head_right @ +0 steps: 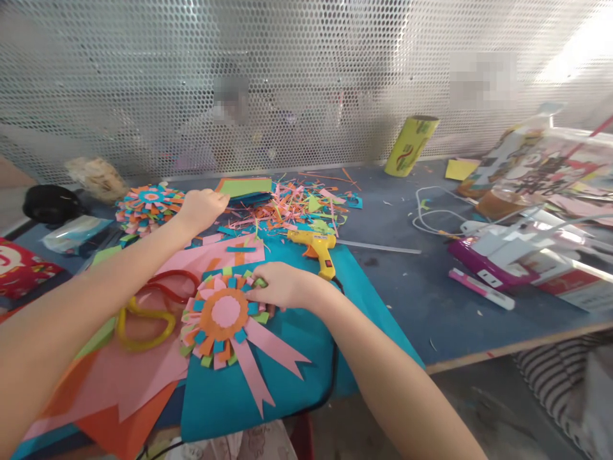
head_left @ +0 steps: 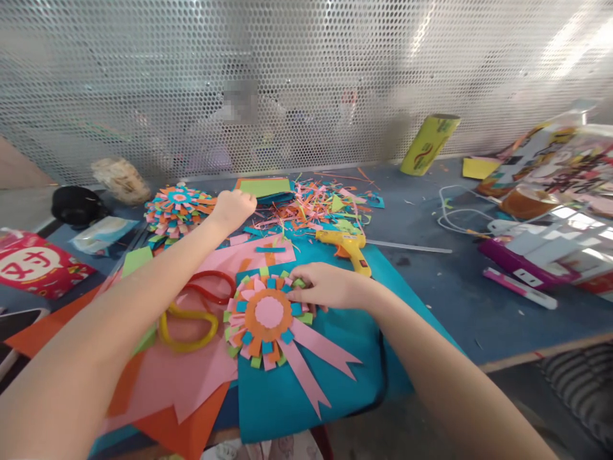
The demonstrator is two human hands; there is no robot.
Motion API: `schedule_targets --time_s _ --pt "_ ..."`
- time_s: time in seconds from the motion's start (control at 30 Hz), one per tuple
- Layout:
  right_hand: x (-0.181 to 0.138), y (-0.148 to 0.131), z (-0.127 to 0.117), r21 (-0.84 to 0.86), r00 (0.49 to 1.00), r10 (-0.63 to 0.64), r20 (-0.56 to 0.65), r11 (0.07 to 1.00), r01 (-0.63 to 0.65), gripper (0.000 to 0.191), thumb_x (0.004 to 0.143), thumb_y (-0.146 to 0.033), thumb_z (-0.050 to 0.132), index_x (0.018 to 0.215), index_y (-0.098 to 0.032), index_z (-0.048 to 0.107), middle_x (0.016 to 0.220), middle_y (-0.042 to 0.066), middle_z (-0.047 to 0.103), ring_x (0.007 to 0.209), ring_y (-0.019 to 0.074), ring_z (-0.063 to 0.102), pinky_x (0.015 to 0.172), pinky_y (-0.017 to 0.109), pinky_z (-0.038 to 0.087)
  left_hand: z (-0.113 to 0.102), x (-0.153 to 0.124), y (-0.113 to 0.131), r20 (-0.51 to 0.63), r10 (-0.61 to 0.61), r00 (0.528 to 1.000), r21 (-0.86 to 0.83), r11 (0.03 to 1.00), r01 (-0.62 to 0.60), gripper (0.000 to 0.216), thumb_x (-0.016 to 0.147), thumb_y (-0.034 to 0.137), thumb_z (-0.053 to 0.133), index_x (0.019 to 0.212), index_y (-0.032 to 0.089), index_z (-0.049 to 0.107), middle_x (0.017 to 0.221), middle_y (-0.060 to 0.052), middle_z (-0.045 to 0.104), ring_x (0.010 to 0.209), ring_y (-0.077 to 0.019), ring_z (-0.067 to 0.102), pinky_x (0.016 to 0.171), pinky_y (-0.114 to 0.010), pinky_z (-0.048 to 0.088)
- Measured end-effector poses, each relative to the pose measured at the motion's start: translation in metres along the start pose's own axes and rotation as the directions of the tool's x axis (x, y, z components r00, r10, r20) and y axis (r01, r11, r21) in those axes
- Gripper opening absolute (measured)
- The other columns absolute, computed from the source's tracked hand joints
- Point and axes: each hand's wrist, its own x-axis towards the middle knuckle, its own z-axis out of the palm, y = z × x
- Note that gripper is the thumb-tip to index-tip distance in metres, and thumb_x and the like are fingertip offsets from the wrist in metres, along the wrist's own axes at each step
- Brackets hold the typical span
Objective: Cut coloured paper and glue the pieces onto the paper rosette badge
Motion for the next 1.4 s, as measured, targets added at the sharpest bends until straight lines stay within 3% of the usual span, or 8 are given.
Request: schedule_targets --time_s 0.17,0.3,0.6,0.67,0.73,0.83,1.13,1.4 --pt "-0.001 -0.002 0.000 0.007 1.000 0.016 0.007 1.000 -0.016 0.023 0.083 -0.032 0.053 0.068 -0.017 0.048 0.063 0.000 0.061 0.049 0.0082 0.056 0.045 0.018 0.043 -0.029 0.002 -0.011 -0.078 -0.221 0.972 -0.004 0.975 0.222 0.036 0.086 0.012 0.030 0.103 0.009 0.062 0.095 -0.020 0.067 0.089 -0.0327 0.064 0.066 -0.039 0.045" --pt "-0.001 -0.003 0.000 0.023 0.999 0.035 0.002 0.999 -0.035 0.019 0.083 -0.032 0.054 0.073 -0.017 0.049 0.065 0.000 0.061 0.050 0.0085 0.057 0.044 0.018 0.042 -0.047 0.003 -0.018 -0.205 -0.477 0.855 -0.179 0.877 0.446 0.031 0.087 0.025 0.036 0.099 0.016 0.063 0.098 -0.015 0.067 0.088 -0.0285 0.065 0.071 -0.036 0.045" --pt "0.002 0.004 0.000 -0.053 0.966 -0.039 -0.254 0.998 0.027 0.025 0.084 -0.038 0.054 0.094 -0.015 0.058 0.080 0.005 0.067 0.065 0.0152 0.063 0.055 0.024 0.046 -0.091 -0.047 -0.017 -0.421 -0.521 0.743 -0.362 0.847 0.389 0.020 0.086 0.025 0.045 0.097 0.020 0.061 0.099 -0.006 0.067 0.095 -0.0195 0.060 0.083 -0.031 0.045" --pt "0.005 0.005 -0.003 -0.121 0.871 -0.090 -0.483 0.992 0.035 0.025 0.085 -0.034 0.053 0.100 -0.016 0.057 0.092 0.008 0.067 0.077 0.0179 0.064 0.066 0.027 0.047 -0.098 -0.064 -0.010 -0.448 -0.492 0.746 -0.319 0.868 0.381 0.022 0.088 0.027 0.043 0.098 0.019 0.061 0.097 -0.007 0.067 0.094 -0.0210 0.060 0.081 -0.032 0.046" --pt "0.008 0.007 -0.007 -0.204 0.687 -0.135 -0.714 0.979 -0.019 0.031 0.084 -0.032 0.053 0.110 -0.015 0.053 0.106 0.012 0.063 0.089 0.0217 0.062 0.073 0.032 0.047 -0.100 -0.082 -0.002 -0.462 -0.434 0.773 -0.268 0.899 0.345 0.024 0.089 0.028 0.040 0.098 0.020 0.061 0.096 -0.007 0.067 0.095 -0.0210 0.060 0.079 -0.031 0.046" --pt "0.015 0.008 -0.013 -0.320 0.530 -0.218 -0.819 0.941 -0.107 0.044 0.084 -0.034 0.054 0.121 -0.012 0.044 0.122 0.018 0.054 0.098 0.0259 0.058 0.075 0.035 0.045 -0.096 -0.108 0.009 -0.482 -0.359 0.800 -0.152 0.933 0.327 0.025 0.090 0.029 0.037 0.094 0.021 0.061 0.089 -0.006 0.068 0.085 -0.0207 0.063 0.066 -0.030 0.046" --pt "0.045 -0.003 -0.010 -0.716 0.819 -0.241 -0.520 0.645 -0.265 0.032 0.085 -0.023 0.051 0.113 -0.009 0.056 0.114 0.018 0.062 0.110 0.0331 0.051 0.089 0.042 0.029 -0.074 -0.159 0.013 -0.615 -0.214 0.759 0.027 0.956 0.291 0.014 0.084 0.021 0.045 0.088 0.019 0.058 0.074 -0.005 0.068 0.069 -0.0195 0.065 0.052 -0.027 0.043" --pt "0.056 -0.012 -0.010 -0.791 0.922 -0.232 -0.309 0.601 -0.114 0.045 0.077 -0.001 0.042 0.117 -0.015 0.059 0.101 0.013 0.069 0.098 0.0261 0.061 0.082 0.037 0.032 -0.079 -0.174 0.008 -0.613 -0.261 0.746 0.022 0.938 0.347 0.018 0.079 0.018 0.045 0.092 0.020 0.057 0.074 -0.008 0.066 0.070 -0.0249 0.065 0.047 -0.032 0.040"
